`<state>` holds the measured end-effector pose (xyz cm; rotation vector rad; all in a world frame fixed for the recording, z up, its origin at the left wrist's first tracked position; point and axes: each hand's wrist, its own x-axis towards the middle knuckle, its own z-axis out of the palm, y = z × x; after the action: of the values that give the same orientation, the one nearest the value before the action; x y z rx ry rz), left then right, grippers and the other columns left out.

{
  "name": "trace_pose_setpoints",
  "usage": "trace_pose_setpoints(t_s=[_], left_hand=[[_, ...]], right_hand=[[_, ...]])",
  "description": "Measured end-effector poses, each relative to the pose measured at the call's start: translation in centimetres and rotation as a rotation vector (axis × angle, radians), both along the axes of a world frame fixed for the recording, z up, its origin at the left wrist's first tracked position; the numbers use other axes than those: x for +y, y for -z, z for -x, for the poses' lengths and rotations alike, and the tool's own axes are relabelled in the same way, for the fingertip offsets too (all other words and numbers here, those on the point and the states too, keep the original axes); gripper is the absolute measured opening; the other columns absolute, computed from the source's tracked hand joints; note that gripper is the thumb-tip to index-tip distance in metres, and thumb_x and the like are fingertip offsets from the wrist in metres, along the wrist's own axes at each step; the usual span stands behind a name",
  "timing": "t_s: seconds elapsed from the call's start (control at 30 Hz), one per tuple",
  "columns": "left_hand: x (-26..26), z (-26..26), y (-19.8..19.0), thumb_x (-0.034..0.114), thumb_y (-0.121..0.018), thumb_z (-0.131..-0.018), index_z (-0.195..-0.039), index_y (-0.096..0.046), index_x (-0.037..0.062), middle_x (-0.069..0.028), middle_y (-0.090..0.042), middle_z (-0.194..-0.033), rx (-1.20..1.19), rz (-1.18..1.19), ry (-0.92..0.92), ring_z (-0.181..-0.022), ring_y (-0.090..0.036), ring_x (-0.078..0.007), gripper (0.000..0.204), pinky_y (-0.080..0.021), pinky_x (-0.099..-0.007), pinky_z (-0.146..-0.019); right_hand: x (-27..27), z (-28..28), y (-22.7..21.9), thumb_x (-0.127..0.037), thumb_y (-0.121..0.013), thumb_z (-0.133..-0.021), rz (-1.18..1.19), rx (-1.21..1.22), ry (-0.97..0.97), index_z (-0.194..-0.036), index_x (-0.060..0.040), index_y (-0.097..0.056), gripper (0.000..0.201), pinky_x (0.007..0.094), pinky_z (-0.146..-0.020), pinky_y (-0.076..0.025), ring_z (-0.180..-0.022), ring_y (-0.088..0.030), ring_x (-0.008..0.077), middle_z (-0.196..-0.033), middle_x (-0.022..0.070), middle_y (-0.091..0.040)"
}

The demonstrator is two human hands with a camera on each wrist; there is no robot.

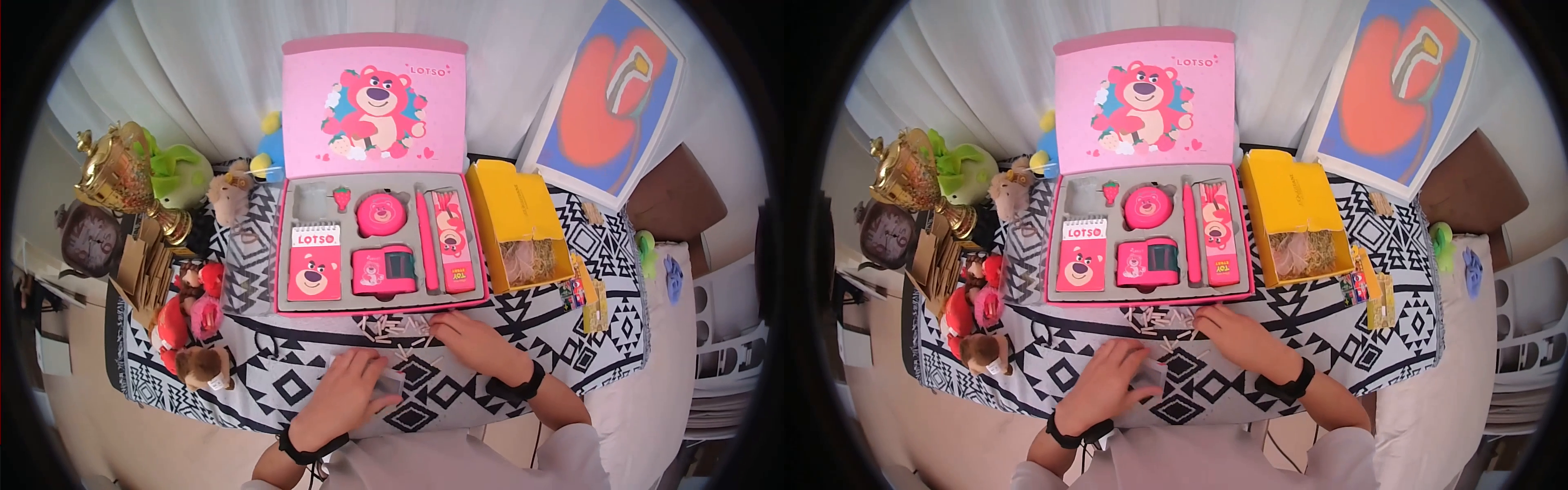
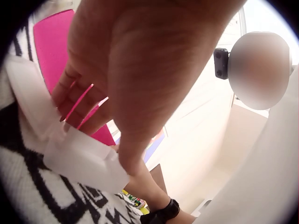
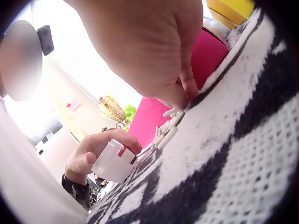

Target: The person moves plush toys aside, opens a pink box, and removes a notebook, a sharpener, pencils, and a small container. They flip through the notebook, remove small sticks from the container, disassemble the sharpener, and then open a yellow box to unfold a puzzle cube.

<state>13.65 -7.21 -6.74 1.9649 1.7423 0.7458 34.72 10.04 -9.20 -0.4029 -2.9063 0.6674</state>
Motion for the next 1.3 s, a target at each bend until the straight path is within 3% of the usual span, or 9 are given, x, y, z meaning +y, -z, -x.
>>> trace_pose_setpoints(t_s=[0.17, 0.37, 0.57, 0.8, 0.93, 1.0, 1.13, 1.2, 1.3], left_hand=[[0.7, 2.9, -1.8, 0.009, -0.076, -0.074, -0.119, -0.058, 0.0006, -0.0143, -0.057, -0.116, -0.066, -0.037, -0.055, -0.106, -0.056, -0.0356, 0.049, -0.046, -0.04, -0.091], [-0.6, 2.6, -0.4, 0.019, -0.081, -0.069, -0.124, -0.059, 0.0077, -0.012, -0.053, -0.125, -0.044, 0.147, 0.095, -0.12, -0.047, -0.0326, 0.061, -0.04, -0.0419, -0.099], [-0.8, 0.6, 2.4, 0.02, -0.082, -0.069, -0.119, -0.063, 0.0067, -0.0097, -0.053, -0.098, -0.065, 0.041, -0.028, -0.091, -0.051, -0.0282, 0.055, -0.046, -0.0371, -0.081], [-1.9, 0.0, 3.0, 0.02, -0.084, -0.065, -0.118, -0.063, 0.0059, -0.0086, -0.051, -0.09, -0.092, -0.031, -0.074, -0.084, -0.051, -0.0268, 0.059, -0.046, -0.036, -0.075], [-3.4, 0.1, 1.1, 0.018, -0.085, -0.061, -0.116, -0.064, 0.0066, -0.008, -0.05, -0.086, -0.1, -0.016, -0.155, -0.08, -0.052, -0.0269, 0.06, -0.046, -0.0355, -0.071], [-3.8, 0.7, 1.3, 0.015, -0.084, -0.061, -0.114, -0.064, 0.0062, -0.0087, -0.05, -0.085, -0.135, -0.045, -0.194, -0.08, -0.052, -0.0269, 0.058, -0.046, -0.0345, -0.07], [-4.2, 2.3, 2.5, 0.012, -0.086, -0.06, -0.115, -0.062, 0.0045, -0.0105, -0.051, -0.09, -0.263, -0.116, -0.446, -0.084, -0.055, -0.0285, 0.06, -0.048, -0.0355, -0.074], [-4.0, 2.2, 3.5, 0.012, -0.086, -0.06, -0.115, -0.061, 0.0046, -0.0105, -0.051, -0.09, -0.211, -0.105, -0.468, -0.084, -0.055, -0.0285, 0.061, -0.048, -0.0358, -0.074], [-3.6, 2.3, 3.6, 0.012, -0.086, -0.062, -0.118, -0.06, 0.0042, -0.0104, -0.051, -0.092, -0.153, -0.083, -0.455, -0.085, -0.053, -0.0285, 0.062, -0.048, -0.0364, -0.075]], right_hand=[[-0.7, -1.0, 0.4, 0.0, -0.057, -0.081, 0.046, 0.113, 0.105, -0.107, -0.0021, -0.057, 0.026, 0.0366, -0.083, -0.052, -0.102, -0.058, 0.0306, -0.106, 0.0121, -0.059], [-1.6, -1.3, -0.1, -0.003, -0.068, -0.081, 0.148, 0.165, 0.273, -0.098, -0.0047, -0.063, 0.017, 0.0354, -0.081, -0.051, -0.092, -0.061, 0.029, -0.096, 0.009, -0.064], [-2.2, -1.6, 0.2, -0.002, -0.069, -0.08, 0.181, 0.18, 0.376, -0.096, -0.0044, -0.064, 0.017, 0.0359, -0.079, -0.05, -0.091, -0.061, 0.0296, -0.094, 0.0098, -0.063], [-2.6, -1.4, 0.1, -0.001, -0.07, -0.079, 0.141, 0.152, 0.426, -0.099, -0.0035, -0.064, 0.021, 0.0364, -0.08, -0.05, -0.092, -0.06, 0.0312, -0.099, 0.0111, -0.061], [-2.9, -1.7, 0.3, -0.003, -0.069, -0.079, 0.18, 0.127, 0.414, -0.1, -0.0022, -0.062, 0.022, 0.0384, -0.085, -0.047, -0.096, -0.056, 0.0331, -0.097, 0.0128, -0.059], [-3.0, -1.4, 0.1, -0.003, -0.07, -0.079, 0.217, 0.163, 0.503, -0.099, -0.0027, -0.062, 0.022, 0.0385, -0.083, -0.047, -0.095, -0.057, 0.0326, -0.096, 0.0122, -0.058], [-4.4, -0.5, -0.6, -0.007, -0.071, -0.079, 0.136, 0.211, 0.488, -0.098, -0.004, -0.063, 0.021, 0.0387, -0.08, -0.048, -0.094, -0.057, 0.0319, -0.095, 0.0117, -0.058], [-6.0, 1.0, -0.6, -0.01, -0.075, -0.078, 0.257, 0.155, 0.273, -0.101, -0.006, -0.064, 0.026, 0.0355, -0.077, -0.051, -0.093, -0.06, 0.0293, -0.095, 0.0097, -0.059], [-8.3, 3.7, 0.0, -0.013, -0.074, -0.08, 0.272, 0.164, 0.217, -0.1, -0.0068, -0.062, 0.024, 0.037, -0.077, -0.051, -0.091, -0.06, 0.0298, -0.093, 0.0092, -0.059]])
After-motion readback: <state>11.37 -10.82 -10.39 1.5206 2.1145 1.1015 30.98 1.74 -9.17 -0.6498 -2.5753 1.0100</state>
